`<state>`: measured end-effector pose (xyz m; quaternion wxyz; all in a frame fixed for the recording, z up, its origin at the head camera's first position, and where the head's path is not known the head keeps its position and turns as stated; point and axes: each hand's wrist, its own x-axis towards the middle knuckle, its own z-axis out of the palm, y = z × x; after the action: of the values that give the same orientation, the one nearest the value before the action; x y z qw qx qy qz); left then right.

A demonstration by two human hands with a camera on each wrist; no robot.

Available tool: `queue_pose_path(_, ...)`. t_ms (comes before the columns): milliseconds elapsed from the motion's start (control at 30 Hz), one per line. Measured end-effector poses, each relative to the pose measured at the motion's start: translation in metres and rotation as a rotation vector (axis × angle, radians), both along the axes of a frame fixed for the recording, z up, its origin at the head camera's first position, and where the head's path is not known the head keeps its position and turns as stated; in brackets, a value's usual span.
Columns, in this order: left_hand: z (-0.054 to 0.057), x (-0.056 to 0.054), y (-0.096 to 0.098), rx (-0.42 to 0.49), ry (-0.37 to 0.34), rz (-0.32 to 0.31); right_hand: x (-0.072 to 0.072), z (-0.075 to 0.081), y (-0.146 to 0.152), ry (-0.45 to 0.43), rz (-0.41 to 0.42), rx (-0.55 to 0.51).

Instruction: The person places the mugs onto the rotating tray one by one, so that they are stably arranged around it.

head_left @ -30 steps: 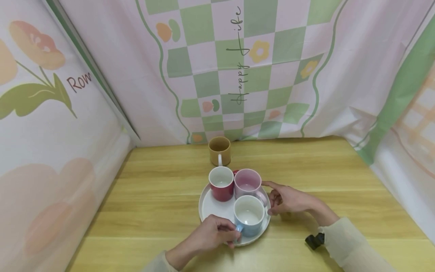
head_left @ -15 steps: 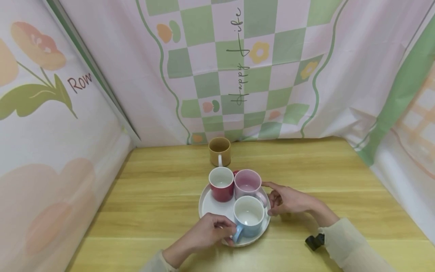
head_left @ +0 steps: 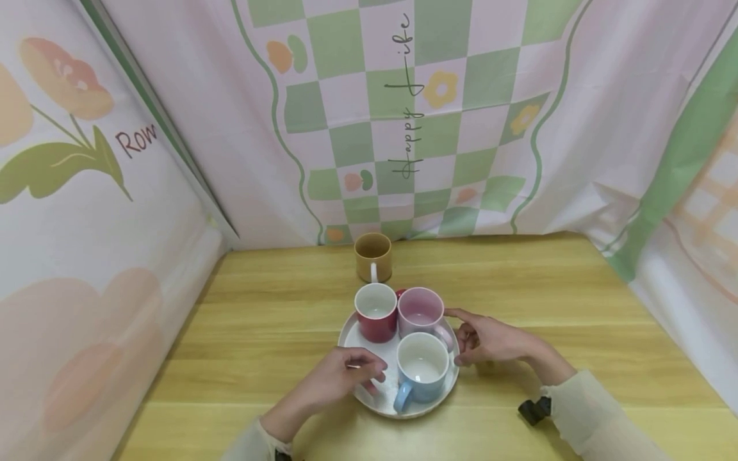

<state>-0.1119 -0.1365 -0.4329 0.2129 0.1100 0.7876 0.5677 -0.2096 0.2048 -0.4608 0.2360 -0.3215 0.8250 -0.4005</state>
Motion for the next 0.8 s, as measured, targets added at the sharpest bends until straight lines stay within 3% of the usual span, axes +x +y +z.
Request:
queue_pose_path(467,0.002,-0.009,-0.017,-0.003,0.010,0.043,0.002,0.000,0.001,0.003,-0.005,-0.006)
queue_pose_path(800,0.011,-0.021,-0.022,-0.001,-0.024,0.142,0.001,-0.002,0.000,0.000,0.004,-0.023)
